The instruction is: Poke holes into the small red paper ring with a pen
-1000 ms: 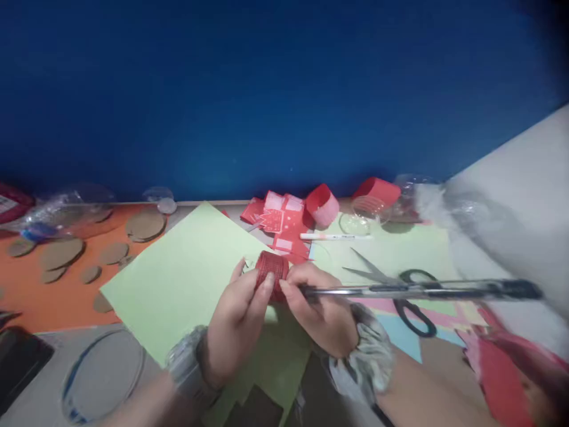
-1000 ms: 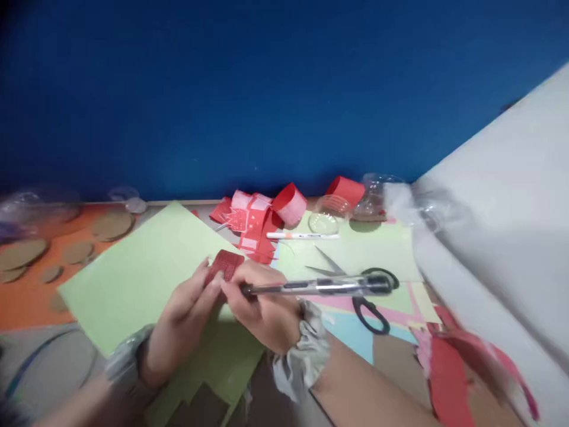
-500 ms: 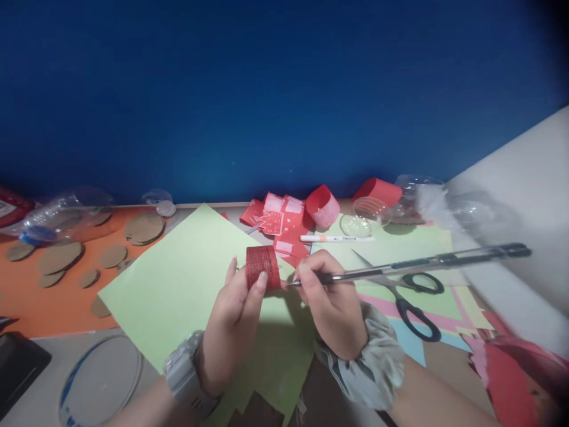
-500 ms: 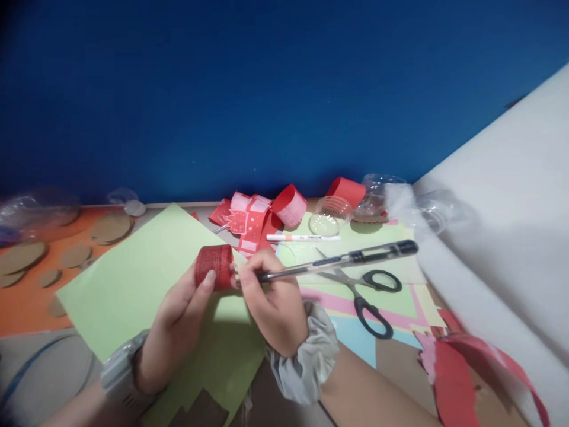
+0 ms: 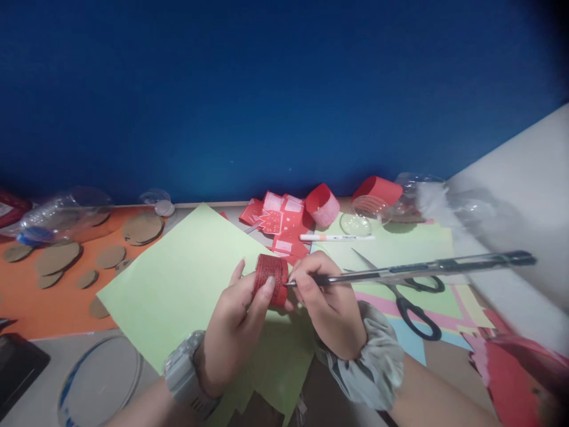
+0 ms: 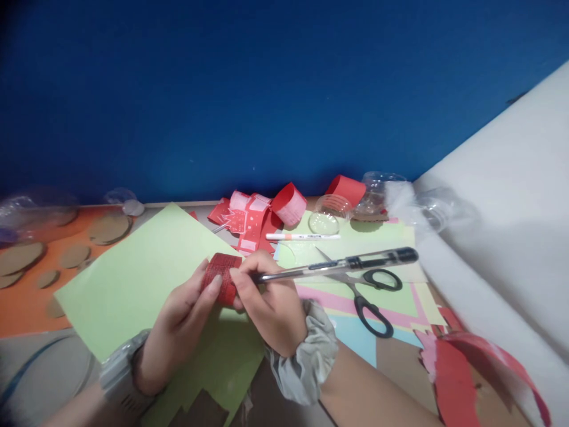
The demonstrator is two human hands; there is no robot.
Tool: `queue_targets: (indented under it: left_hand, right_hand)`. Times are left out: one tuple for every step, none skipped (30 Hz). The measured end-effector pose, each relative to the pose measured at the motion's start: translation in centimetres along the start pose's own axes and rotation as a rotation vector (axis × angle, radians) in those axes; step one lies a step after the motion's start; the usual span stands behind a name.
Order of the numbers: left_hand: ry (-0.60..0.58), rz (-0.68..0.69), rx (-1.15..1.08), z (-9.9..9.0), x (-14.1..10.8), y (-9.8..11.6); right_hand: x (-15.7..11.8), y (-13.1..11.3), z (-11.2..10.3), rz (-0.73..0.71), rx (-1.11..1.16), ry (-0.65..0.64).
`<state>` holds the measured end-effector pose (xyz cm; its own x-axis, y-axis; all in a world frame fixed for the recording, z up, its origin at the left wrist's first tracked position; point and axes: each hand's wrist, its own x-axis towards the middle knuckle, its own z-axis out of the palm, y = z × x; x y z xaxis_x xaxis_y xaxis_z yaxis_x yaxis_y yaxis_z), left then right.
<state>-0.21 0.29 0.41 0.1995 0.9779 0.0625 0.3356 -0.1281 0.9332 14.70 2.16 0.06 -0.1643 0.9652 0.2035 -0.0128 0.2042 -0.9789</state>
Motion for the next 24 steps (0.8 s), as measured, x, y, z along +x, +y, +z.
queue_targets:
  left_hand:
    - [-0.011,0.011,-0.001,-0.02,-0.01,0.01]
    - [-0.017,0.018,-0.002,-0.04,-0.04,0.01]
    - [-0.022,0.023,-0.004,-0.06,-0.07,0.01]
    - [-0.024,0.025,-0.007,-0.07,-0.09,0.01]
    - [-0.025,0.026,-0.009,-0.09,-0.11,0.02]
    - [-0.026,0.029,-0.01,-0.1,-0.12,0.04]
    - [-0.027,0.035,-0.009,-0.1,-0.12,0.06]
    - [-0.031,0.04,-0.005,-0.1,-0.11,0.08]
    - [-0.036,0.042,0.001,-0.09,-0.1,0.1]
    - [-0.037,0.041,0.005,-0.09,-0.08,0.12]
    - [-0.038,0.037,0.008,-0.09,-0.08,0.14]
    - [-0.036,0.033,0.011,-0.09,-0.07,0.17]
    - [-0.033,0.031,0.012,-0.09,-0.07,0.21]
    - [-0.032,0.03,0.013,-0.1,-0.06,0.25]
    - [-0.033,0.033,0.012,-0.11,-0.06,0.29]
    - [-0.036,0.037,0.01,-0.11,-0.07,0.32]
    - [-0.04,0.04,0.008,-0.11,-0.08,0.32]
    - [-0.042,0.042,0.006,-0.1,-0.11,0.3]
    - [-0.042,0.041,0.007,-0.07,-0.16,0.22]
    - [-0.039,0.041,0.013,-0.03,-0.22,0.11]
    - [-0.032,0.043,0.022,0.03,-0.29,-0.03]
    - [-0.023,0.047,0.032,0.09,-0.36,-0.18]
    - [-0.012,0.052,0.04,0.15,-0.42,-0.33]
    - [0.001,0.06,0.046,0.2,-0.47,-0.45]
  right_hand:
    - [-0.01,-0.02,0.01,0.007,0.004,-0.003]
    - [0.0,-0.07,0.03,0.014,0.009,-0.005]
    - [0.02,-0.13,0.05,0.02,0.014,-0.007]
    - [0.05,-0.2,0.07,0.026,0.019,-0.006]
    - [0.08,-0.28,0.08,0.03,0.022,-0.007]
    - [0.11,-0.35,0.09,0.033,0.024,-0.005]
    - [0.12,-0.41,0.1,0.039,0.026,-0.003]
    - [0.11,-0.43,0.09,0.048,0.03,-0.001]
    - [0.08,-0.41,0.08,0.061,0.031,-0.001]
    - [0.03,-0.37,0.06,0.078,0.027,-0.006]
    - [-0.03,-0.31,0.04,0.095,0.019,-0.013]
    - [-0.08,-0.24,0.03,0.112,0.01,-0.022]
    - [-0.12,-0.18,0.02,0.123,0.004,-0.034]
    - [-0.14,-0.13,0.01,0.126,0.003,-0.04]
    - [-0.13,-0.12,0.02,0.123,0.004,-0.037]
    - [-0.09,-0.14,0.03,0.114,0.007,-0.026]
    - [-0.03,-0.18,0.05,0.104,0.008,-0.012]
    - [0.02,-0.23,0.07,0.095,0.006,0.0]
    - [0.08,-0.3,0.08,0.089,0.005,0.01]
    - [0.11,-0.35,0.08,0.088,0.004,0.014]
    - [0.12,-0.39,0.08,0.091,0.006,0.012]
    - [0.11,-0.41,0.06,0.098,0.007,0.002]
    - [0.07,-0.41,0.03,0.106,0.001,-0.008]
    - [0.02,-0.39,0.0,0.113,-0.015,-0.02]
